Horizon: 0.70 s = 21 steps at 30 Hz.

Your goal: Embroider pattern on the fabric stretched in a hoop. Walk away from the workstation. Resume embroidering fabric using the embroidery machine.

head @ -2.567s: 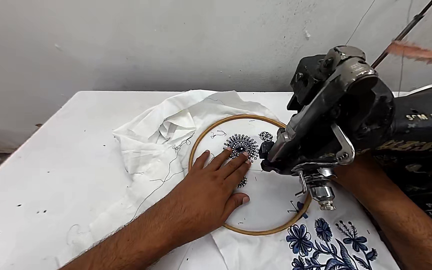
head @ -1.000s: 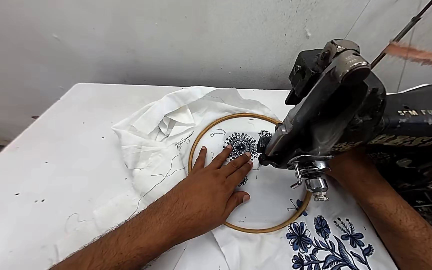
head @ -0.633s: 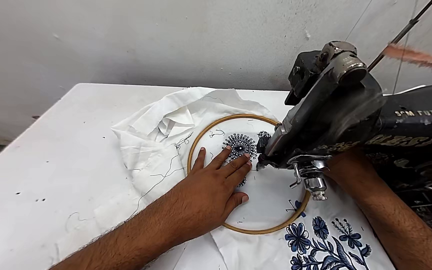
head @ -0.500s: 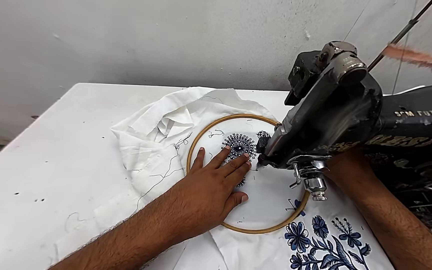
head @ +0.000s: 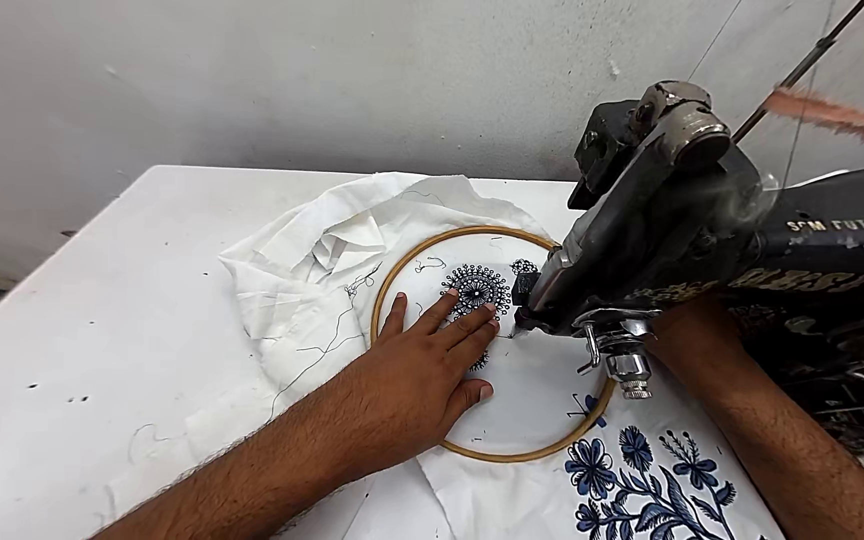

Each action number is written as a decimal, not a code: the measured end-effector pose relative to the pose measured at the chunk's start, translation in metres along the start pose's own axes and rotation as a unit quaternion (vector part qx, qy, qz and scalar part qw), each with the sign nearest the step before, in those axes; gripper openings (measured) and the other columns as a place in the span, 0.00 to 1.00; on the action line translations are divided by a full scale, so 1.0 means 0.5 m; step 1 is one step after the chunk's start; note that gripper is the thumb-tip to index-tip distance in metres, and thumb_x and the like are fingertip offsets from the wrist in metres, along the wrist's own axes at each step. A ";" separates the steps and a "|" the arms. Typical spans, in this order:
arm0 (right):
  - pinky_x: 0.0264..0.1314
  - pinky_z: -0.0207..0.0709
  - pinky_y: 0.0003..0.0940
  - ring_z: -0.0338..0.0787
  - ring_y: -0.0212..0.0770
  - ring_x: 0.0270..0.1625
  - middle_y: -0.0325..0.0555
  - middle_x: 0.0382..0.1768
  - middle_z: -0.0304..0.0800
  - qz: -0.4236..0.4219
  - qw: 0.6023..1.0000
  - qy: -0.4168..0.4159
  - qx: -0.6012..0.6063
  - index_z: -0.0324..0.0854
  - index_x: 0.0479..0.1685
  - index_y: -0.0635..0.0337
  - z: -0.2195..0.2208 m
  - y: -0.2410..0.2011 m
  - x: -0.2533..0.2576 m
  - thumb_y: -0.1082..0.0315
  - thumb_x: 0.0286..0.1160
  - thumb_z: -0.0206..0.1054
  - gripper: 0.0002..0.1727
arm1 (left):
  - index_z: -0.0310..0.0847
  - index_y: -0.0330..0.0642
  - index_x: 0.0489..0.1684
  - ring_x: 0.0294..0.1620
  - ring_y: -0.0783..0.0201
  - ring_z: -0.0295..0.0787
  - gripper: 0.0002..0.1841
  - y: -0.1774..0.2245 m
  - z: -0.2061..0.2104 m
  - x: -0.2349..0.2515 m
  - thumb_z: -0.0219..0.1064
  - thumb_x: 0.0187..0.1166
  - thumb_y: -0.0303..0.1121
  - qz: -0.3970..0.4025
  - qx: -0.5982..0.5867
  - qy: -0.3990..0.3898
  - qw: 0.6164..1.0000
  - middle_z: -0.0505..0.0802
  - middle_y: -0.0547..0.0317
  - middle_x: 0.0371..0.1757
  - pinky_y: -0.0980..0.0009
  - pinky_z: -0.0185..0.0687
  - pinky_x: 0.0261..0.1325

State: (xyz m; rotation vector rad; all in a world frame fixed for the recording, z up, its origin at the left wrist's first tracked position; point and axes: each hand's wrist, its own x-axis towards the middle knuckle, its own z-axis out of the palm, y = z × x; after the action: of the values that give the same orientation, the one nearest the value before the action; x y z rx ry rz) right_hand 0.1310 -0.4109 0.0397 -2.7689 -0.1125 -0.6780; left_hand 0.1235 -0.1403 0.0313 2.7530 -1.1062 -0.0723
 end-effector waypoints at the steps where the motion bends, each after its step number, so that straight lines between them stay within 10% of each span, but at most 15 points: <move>1: 0.47 0.75 0.62 0.89 0.66 0.51 0.70 0.42 0.88 -0.008 1.000 0.004 -0.004 0.84 0.41 0.74 0.002 0.002 0.000 0.66 0.71 0.68 0.14 | 0.68 0.55 0.89 0.95 0.51 0.52 0.33 0.000 0.000 0.000 0.42 0.90 0.59 0.000 0.001 -0.001 1.000 0.68 0.68 0.92 0.23 0.46 0.84; 21: 0.49 0.74 0.60 0.88 0.63 0.50 0.68 0.41 0.87 -0.013 1.000 0.001 0.025 0.83 0.41 0.73 0.005 0.007 -0.003 0.66 0.70 0.71 0.14 | 0.66 0.54 0.90 0.95 0.51 0.52 0.33 0.004 -0.006 -0.005 0.42 0.90 0.59 -0.005 0.004 -0.014 1.000 0.67 0.68 0.92 0.22 0.47 0.83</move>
State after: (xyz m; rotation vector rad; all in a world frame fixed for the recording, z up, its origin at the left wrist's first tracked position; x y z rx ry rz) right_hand 0.1313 -0.4133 0.0360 -2.7228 -0.1639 -0.6747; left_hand 0.1204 -0.1396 0.0346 2.7726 -1.1019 -0.1084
